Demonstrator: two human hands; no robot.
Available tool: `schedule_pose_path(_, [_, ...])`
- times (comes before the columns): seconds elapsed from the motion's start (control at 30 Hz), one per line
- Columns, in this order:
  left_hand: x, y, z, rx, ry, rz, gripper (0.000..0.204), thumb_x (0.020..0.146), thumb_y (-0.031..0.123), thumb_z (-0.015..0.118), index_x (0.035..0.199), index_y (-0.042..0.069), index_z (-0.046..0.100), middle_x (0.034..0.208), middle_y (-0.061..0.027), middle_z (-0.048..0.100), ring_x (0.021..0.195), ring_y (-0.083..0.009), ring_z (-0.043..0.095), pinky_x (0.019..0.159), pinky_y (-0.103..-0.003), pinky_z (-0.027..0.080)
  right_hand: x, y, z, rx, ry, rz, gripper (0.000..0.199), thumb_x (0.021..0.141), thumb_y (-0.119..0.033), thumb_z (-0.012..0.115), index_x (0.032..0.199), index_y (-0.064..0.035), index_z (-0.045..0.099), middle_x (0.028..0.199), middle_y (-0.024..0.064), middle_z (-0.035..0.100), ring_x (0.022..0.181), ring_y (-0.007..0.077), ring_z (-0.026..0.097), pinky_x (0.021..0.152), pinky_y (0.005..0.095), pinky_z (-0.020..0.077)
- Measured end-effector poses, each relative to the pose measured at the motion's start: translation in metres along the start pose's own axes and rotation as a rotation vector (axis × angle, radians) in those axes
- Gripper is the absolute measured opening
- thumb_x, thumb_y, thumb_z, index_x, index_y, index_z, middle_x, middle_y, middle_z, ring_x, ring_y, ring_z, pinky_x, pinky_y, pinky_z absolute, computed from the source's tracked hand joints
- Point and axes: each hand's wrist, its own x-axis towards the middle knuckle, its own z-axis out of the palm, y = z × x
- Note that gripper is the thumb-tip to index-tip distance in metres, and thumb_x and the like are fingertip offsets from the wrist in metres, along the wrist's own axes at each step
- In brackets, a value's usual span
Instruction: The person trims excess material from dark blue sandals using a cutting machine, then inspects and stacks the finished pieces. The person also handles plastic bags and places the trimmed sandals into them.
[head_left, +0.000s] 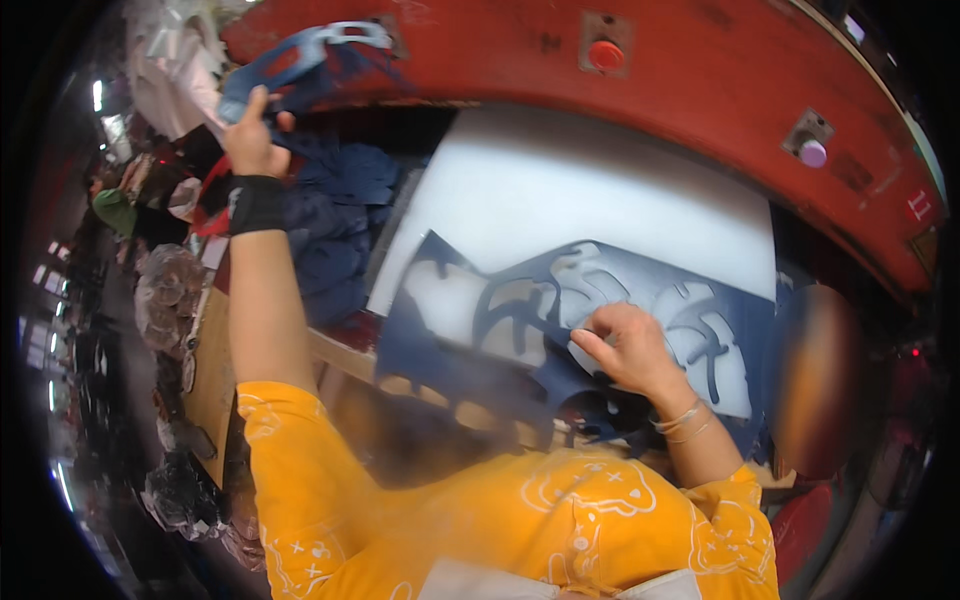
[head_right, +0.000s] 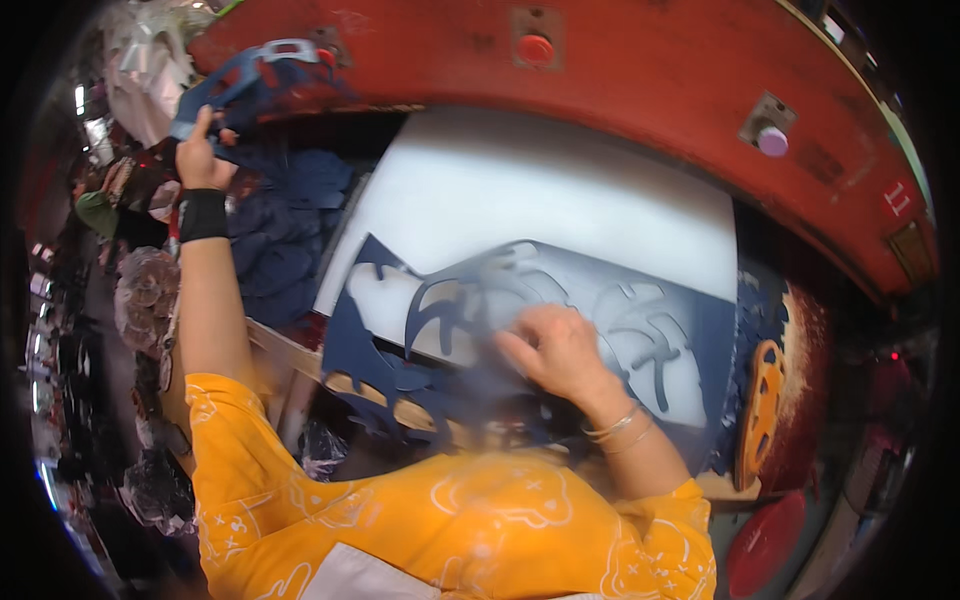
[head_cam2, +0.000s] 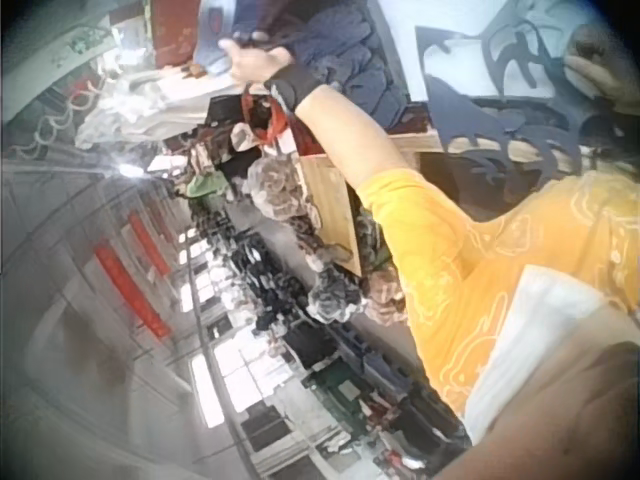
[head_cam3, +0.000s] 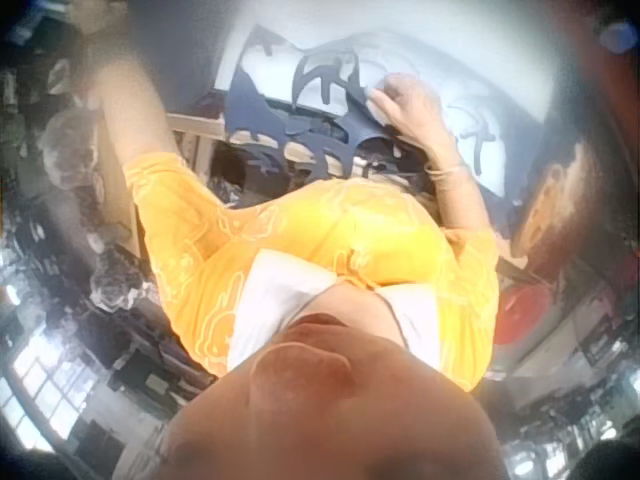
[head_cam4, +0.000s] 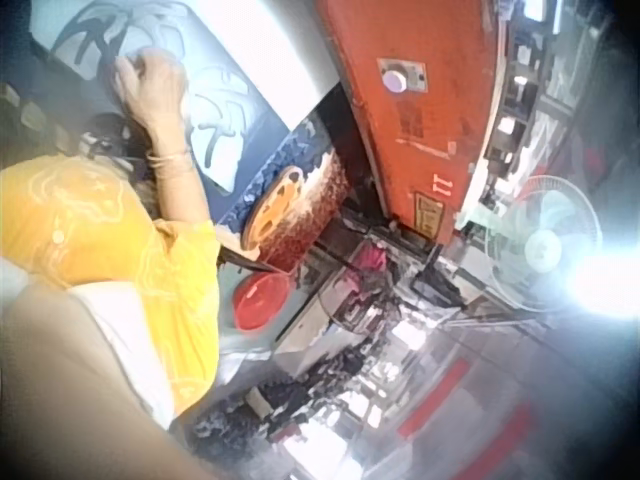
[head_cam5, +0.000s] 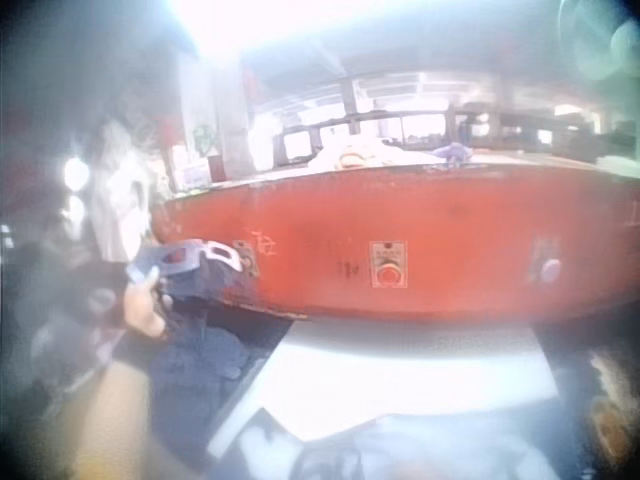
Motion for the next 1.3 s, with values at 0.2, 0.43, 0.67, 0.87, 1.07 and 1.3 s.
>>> schedule_pose_path(0.2, [-0.086, 0.046, 0.048, 0.215, -0.596, 0.007, 0.019, 0.091, 0.019, 0.061, 0.101, 0.003, 0.061, 0.085, -0.0045, 0.066, 0.071, -0.0109, 0.064, 0.042, -0.020, 0.046, 0.087, -0.068, -0.038, 0.160, 0.231, -0.543, 0.033, 0.082, -0.014, 0.067, 0.112, -0.0020, 0.062, 0.102, 0.0146, 0.065, 0.093, 0.0306, 0.062, 0.082, 0.0346, 0.0497])
schedule_pose_path(0.43, [-0.162, 0.076, 0.083, 0.246, -0.684, -0.035, 0.022, 0.092, 0.021, 0.059, 0.102, 0.002, 0.061, 0.086, -0.0045, 0.066, 0.071, -0.0093, 0.063, 0.041, -0.018, 0.044, 0.111, -0.118, -0.001, 0.097, 0.350, -0.531, 0.032, 0.078, -0.013, 0.068, 0.108, -0.0034, 0.062, 0.110, 0.0166, 0.060, 0.102, 0.0320, 0.057, 0.084, 0.0370, 0.0463])
schedule_pose_path(0.67, [-0.195, 0.074, 0.096, 0.239, -0.688, 0.215, 0.020, 0.090, 0.012, 0.062, 0.107, 0.001, 0.061, 0.090, 0.0003, 0.066, 0.075, -0.0063, 0.058, 0.063, -0.021, 0.048, 0.101, -0.119, -0.003, 0.628, -0.009, -0.304, 0.033, 0.075, -0.021, 0.070, 0.098, 0.0017, 0.063, 0.063, 0.0100, 0.059, 0.055, 0.0190, 0.055, 0.055, 0.0300, 0.0449])
schedule_pose_path(0.87, [-0.211, 0.086, 0.091, 0.441, -0.670, 0.601, 0.017, 0.091, 0.012, 0.061, 0.103, 0.000, 0.062, 0.090, -0.0009, 0.066, 0.076, -0.0070, 0.059, 0.066, -0.022, 0.048, 0.095, -0.130, -0.001, 0.765, 0.041, -0.391, 0.029, 0.076, -0.022, 0.067, 0.077, 0.0069, 0.063, 0.053, 0.0100, 0.053, 0.050, 0.0109, 0.047, 0.050, 0.0291, 0.0398])
schedule_pose_path(1.07, [-0.231, 0.082, 0.081, 0.459, -0.516, 0.545, 0.016, 0.091, 0.011, 0.060, 0.101, -0.001, 0.064, 0.090, -0.0022, 0.067, 0.078, -0.0072, 0.059, 0.069, -0.022, 0.048, 0.090, -0.137, -0.002, 0.893, -0.113, -0.202, 0.025, 0.080, -0.012, 0.055, 0.091, 0.0081, 0.065, 0.055, 0.0093, 0.055, 0.054, 0.0111, 0.058, 0.054, 0.0275, 0.0456])
schedule_pose_path(1.3, [-0.243, 0.081, 0.062, 0.238, -0.223, 0.221, 0.027, 0.096, 0.015, 0.050, 0.112, -0.006, 0.059, 0.101, -0.0151, 0.068, 0.084, -0.0194, 0.067, 0.056, -0.026, 0.056, 0.074, -0.119, 0.025, 0.675, -0.283, -0.222, 0.032, 0.080, -0.031, 0.068, 0.080, 0.0012, 0.069, 0.060, 0.0081, 0.060, 0.062, 0.0113, 0.060, 0.060, 0.0304, 0.0472])
